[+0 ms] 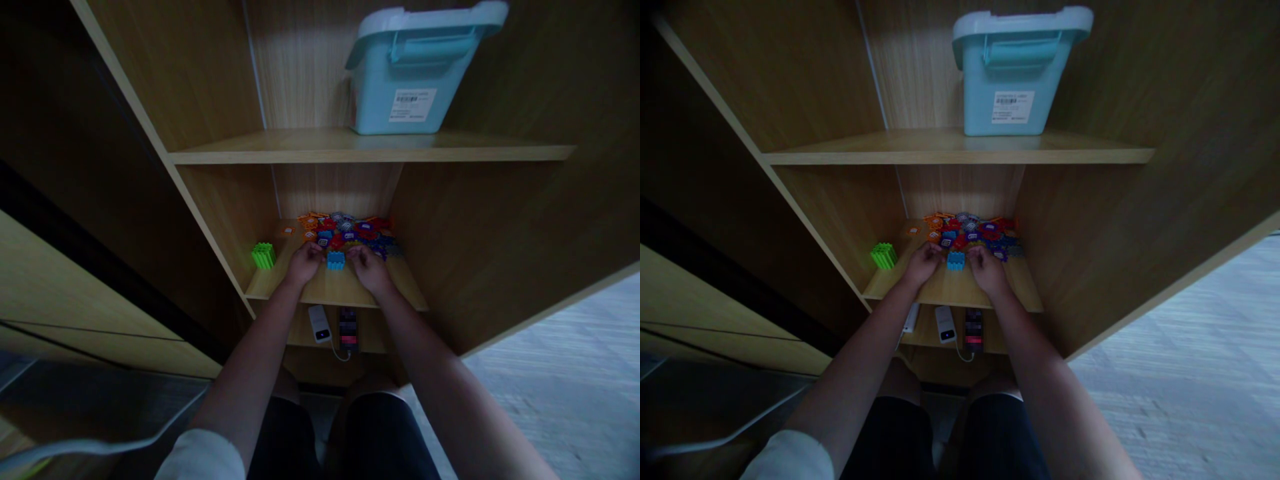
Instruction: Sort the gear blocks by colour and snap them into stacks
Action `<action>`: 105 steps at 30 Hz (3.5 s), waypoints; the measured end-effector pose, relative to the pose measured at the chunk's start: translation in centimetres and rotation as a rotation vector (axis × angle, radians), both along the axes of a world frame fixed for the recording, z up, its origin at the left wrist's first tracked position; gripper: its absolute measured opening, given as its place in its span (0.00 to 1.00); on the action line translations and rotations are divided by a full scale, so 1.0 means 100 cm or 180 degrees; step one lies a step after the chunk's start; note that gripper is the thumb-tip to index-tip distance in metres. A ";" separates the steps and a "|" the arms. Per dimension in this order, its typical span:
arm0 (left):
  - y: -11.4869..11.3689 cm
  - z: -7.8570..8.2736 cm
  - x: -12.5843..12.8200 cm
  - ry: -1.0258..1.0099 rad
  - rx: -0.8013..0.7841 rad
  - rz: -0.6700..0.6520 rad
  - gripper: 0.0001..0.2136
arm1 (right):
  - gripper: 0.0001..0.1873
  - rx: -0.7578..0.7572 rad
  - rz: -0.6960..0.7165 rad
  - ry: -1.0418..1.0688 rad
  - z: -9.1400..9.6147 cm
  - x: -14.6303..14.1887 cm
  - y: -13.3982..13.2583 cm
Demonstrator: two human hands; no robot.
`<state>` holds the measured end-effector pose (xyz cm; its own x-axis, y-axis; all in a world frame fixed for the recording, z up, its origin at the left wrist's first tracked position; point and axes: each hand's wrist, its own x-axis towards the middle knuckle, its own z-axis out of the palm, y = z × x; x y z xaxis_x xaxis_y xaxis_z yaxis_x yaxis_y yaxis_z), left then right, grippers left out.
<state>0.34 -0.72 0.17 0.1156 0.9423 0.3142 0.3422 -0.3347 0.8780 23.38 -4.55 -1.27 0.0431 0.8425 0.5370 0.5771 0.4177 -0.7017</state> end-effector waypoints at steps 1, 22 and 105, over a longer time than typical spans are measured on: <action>0.000 0.001 0.000 0.0006 -0.0010 0.0017 0.07 | 0.14 -0.0006 -0.0009 0.0014 0.000 0.000 0.000; -0.007 -0.007 -0.007 -0.0075 0.0162 -0.0664 0.25 | 0.11 0.0110 -0.0106 -0.0159 -0.003 0.000 0.003; -0.312 -0.131 -0.058 0.2405 -0.1359 -0.1791 0.12 | 0.48 -0.0339 0.0785 -0.0624 -0.001 -0.076 -0.015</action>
